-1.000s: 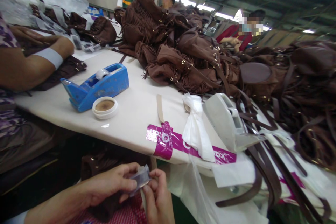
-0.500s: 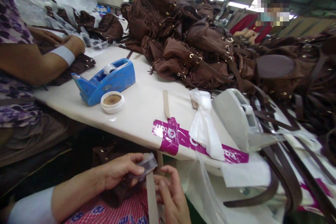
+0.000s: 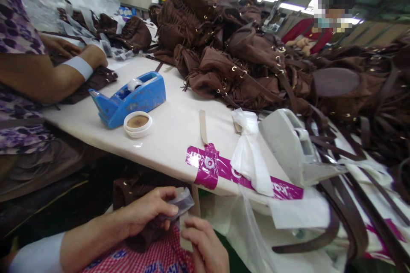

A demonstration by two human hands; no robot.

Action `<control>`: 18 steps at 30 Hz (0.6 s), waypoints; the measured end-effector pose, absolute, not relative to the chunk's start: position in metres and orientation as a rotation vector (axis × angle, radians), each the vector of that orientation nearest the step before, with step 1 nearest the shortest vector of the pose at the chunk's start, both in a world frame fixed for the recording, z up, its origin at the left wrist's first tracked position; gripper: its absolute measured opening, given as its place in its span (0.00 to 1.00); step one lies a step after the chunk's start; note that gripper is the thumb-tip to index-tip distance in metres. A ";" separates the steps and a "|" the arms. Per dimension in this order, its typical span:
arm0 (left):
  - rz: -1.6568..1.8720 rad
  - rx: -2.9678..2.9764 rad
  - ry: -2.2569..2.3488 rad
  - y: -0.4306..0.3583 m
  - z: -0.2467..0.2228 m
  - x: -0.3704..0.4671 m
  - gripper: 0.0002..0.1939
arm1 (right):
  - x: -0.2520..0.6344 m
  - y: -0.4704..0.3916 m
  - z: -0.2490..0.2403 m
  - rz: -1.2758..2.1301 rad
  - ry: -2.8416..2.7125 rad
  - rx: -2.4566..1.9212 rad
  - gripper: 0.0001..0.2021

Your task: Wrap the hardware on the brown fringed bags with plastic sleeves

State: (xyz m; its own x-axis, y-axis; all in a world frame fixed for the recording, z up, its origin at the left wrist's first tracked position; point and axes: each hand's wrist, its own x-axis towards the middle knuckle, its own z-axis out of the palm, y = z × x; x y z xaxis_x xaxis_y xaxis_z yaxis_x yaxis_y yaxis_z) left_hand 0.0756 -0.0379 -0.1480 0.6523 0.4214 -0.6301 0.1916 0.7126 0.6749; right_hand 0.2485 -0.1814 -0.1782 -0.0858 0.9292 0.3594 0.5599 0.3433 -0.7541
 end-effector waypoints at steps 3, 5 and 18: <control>0.218 0.952 0.878 -0.046 -0.146 0.078 0.13 | 0.236 -0.172 -0.168 0.658 -1.632 -1.247 0.18; 0.218 1.056 0.877 -0.050 -0.146 0.079 0.11 | 0.226 -0.168 -0.163 0.696 -1.464 -1.286 0.14; 0.227 1.674 0.913 -0.056 -0.130 0.073 0.13 | 0.210 -0.173 -0.167 0.642 -1.169 -1.735 0.11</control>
State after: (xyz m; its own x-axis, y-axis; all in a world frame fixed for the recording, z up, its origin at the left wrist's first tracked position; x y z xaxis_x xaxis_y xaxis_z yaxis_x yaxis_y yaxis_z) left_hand 0.0729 -0.0565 -0.1300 0.6780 0.6675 -0.3079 0.4448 -0.0390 0.8948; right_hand 0.2099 -0.1725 -0.1669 0.4131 0.9081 0.0682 0.4298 -0.1284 -0.8938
